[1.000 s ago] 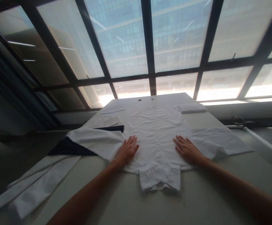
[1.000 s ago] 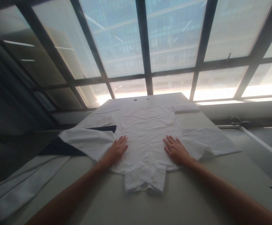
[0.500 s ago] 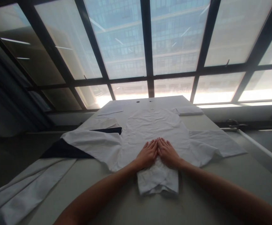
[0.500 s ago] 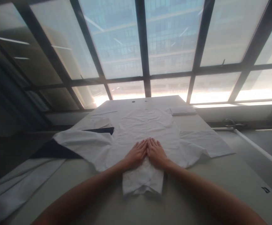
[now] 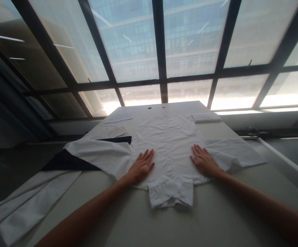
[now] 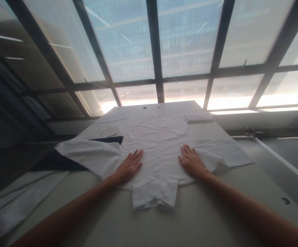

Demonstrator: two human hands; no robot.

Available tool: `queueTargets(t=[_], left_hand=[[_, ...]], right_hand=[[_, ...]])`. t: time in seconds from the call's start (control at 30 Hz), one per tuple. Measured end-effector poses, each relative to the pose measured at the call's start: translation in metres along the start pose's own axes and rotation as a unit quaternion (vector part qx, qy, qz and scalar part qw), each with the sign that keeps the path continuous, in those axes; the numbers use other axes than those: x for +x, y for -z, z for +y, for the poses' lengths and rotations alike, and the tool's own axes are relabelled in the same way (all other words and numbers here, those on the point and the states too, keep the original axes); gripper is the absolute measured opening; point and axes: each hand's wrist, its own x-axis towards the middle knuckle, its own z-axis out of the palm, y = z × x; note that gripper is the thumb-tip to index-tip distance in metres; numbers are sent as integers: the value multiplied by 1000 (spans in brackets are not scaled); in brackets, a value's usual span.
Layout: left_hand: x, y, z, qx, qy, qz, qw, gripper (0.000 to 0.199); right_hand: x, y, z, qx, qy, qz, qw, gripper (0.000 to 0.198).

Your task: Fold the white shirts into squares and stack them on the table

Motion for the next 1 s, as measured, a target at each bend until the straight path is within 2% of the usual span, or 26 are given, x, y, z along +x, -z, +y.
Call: queueTargets(t=[0.3,0.43,0.53,0.63,0.8,0.9,1.0], left_hand=[[-35,-1,23,-2,9,-29,1000,65],[-34,9,29,-14,33,-88,995,70],[-10,21,33,-23,25,-108,994,72],[35,27,39,-28,5,-69,997,68],[110,12,51,-37,19,-20,999,60],[127,-4,52,-33,15,13,999,58],[128,-17,48,-29,14,31,999,56]], right_hand=[[-33,-8,-3,-6,45,13,999,63],[-38,-8,-4,-13,41,19,999,62],[-23,-2,-14,-7,42,17,999,60],[8,7,-37,19,56,24,998,59],[66,7,-86,59,86,37,994,61],[83,-5,-103,69,117,45,990,65],[85,-18,-105,78,125,41,988,67]])
